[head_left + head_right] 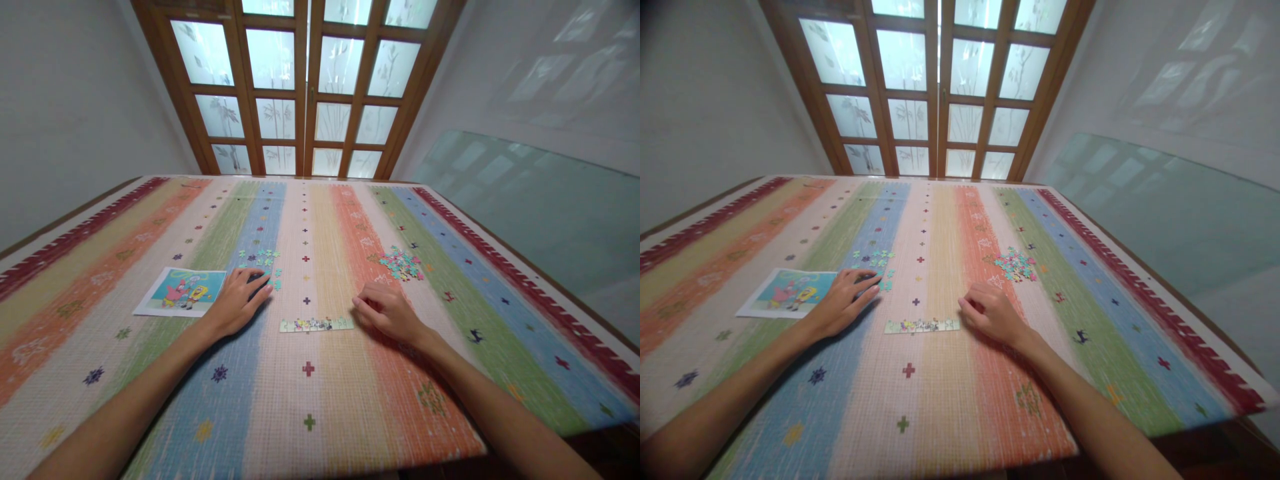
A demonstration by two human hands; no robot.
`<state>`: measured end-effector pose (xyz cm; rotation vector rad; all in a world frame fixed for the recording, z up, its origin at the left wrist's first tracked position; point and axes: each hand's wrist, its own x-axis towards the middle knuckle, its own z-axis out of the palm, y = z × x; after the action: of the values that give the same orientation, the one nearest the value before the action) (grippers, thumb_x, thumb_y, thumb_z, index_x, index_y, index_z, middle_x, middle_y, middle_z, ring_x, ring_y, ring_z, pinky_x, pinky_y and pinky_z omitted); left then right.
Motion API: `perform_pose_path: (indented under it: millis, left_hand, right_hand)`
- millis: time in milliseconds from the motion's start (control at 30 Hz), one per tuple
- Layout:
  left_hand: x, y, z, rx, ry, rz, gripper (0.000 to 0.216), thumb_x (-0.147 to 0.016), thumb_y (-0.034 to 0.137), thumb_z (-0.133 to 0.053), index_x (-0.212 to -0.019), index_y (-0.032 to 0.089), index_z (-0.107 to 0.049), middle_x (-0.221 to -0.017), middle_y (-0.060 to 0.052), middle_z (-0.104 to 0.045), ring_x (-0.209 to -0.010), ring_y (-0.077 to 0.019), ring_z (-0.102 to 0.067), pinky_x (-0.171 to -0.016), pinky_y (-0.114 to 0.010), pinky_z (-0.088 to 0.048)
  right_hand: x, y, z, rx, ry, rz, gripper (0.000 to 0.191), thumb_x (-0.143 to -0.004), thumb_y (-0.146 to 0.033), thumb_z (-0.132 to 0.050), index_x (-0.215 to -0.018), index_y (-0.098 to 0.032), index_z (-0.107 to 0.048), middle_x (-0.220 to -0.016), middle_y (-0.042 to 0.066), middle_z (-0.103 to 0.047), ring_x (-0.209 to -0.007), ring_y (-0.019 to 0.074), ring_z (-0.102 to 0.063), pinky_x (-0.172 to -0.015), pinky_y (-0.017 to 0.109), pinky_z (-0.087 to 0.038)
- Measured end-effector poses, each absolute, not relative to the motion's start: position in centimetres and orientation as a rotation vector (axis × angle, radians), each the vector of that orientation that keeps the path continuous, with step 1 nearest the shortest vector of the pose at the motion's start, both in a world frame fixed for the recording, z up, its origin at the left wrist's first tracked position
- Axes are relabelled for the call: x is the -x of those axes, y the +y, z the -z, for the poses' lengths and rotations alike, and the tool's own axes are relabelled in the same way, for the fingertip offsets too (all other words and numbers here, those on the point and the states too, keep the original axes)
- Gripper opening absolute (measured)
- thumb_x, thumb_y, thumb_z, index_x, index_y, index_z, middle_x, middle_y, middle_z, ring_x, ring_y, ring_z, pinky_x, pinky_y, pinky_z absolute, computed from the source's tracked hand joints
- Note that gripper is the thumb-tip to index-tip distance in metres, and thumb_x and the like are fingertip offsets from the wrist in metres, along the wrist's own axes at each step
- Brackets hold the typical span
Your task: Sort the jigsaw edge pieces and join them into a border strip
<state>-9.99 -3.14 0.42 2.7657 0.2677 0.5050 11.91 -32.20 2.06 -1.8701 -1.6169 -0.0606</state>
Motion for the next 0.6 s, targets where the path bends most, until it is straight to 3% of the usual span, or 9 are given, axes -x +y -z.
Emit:
perform_pose_path:
  millis: [233, 600]
  left_hand:
    - [10.0, -3.6, -0.32, -2.813, 0.395, -0.567, 0.048, -0.104, 0.05, -0.038, -0.116, 0.023, -0.077, -0.127, -0.013, -0.065, -0.115, -0.0341, -0.05, -0.099, -0.061, -0.044]
    - [9.79, -3.79, 0.25, -2.744, 0.356, -0.708, 0.041, -0.102, 0.045, -0.046, -0.108, 0.021, -0.078, -0.114, -0.011, -0.067, -0.106, -0.0294, -0.053, -0.097, -0.053, -0.047]
  right_hand:
    - [-11.78, -32.11, -2.19, 1.851, -1.622, 0.078, 0.035, -0.098, -0.025, -0.05, -0.064, -0.02, -0.05, -0.062, 0.0, -0.05, -0.059, 0.0141, -0.046, -0.059, 0.031, -0.034]
    - [-11.65, -32.17, -2.39, 1.859, -1.63, 0.071, 0.036, -0.098, -0.026, -0.05, -0.063, -0.02, -0.051, -0.061, 0.0, -0.05, -0.059, 0.0139, -0.047, -0.059, 0.031, -0.035]
